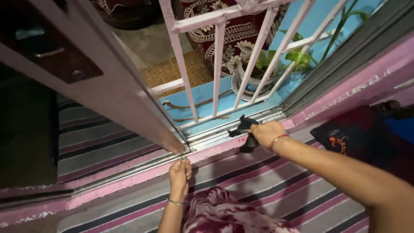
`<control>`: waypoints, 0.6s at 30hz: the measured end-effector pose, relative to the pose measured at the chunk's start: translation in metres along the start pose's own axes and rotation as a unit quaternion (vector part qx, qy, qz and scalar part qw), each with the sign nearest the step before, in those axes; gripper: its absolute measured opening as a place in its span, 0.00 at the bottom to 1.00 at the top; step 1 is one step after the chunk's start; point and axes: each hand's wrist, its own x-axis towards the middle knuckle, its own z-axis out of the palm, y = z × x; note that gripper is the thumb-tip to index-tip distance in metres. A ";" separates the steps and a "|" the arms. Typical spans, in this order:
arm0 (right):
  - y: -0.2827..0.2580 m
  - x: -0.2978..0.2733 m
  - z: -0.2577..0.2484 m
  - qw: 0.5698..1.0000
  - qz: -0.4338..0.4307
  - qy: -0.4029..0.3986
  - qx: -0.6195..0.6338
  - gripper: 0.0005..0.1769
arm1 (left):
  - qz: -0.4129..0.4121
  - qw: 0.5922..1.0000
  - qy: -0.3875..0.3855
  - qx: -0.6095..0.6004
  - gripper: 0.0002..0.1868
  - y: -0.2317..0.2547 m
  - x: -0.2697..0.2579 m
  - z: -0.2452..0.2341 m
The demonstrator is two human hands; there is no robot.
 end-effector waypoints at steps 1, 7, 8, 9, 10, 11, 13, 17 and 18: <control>0.004 -0.003 0.001 1.000 0.007 0.003 -0.019 0.11 | 0.001 1.000 -0.003 -0.010 0.17 -0.002 -0.001 -0.002; 0.039 -0.012 0.001 0.997 0.045 0.012 -0.065 0.10 | -0.016 1.000 -0.003 -0.026 0.17 0.005 -0.002 -0.004; 0.046 -0.015 0.003 0.995 0.052 0.010 -0.079 0.10 | -0.021 0.999 -0.008 -0.025 0.17 0.007 -0.003 -0.003; 0.047 -0.017 0.005 0.995 0.054 0.011 -0.078 0.10 | -0.021 0.999 -0.010 -0.023 0.17 0.005 -0.003 -0.005; 0.049 -0.017 0.006 0.993 0.058 0.016 -0.097 0.10 | -0.001 0.999 -0.026 -0.020 0.17 0.004 -0.002 -0.007; 0.051 -0.019 0.006 0.991 0.063 0.021 -0.116 0.11 | 0.019 0.999 -0.043 -0.016 0.17 0.003 -0.001 -0.008; 0.070 -0.020 0.005 0.988 0.108 0.020 -0.109 0.11 | 0.008 0.999 -0.046 -0.009 0.15 0.003 0.000 -0.013; 0.072 -0.038 -0.008 0.978 0.146 0.018 -0.149 0.15 | -0.029 0.997 -0.071 0.027 0.16 0.012 -0.012 -0.008; 0.066 -0.047 -0.008 0.977 0.153 0.018 -0.148 0.15 | -0.029 0.996 -0.078 0.030 0.16 0.011 -0.012 -0.010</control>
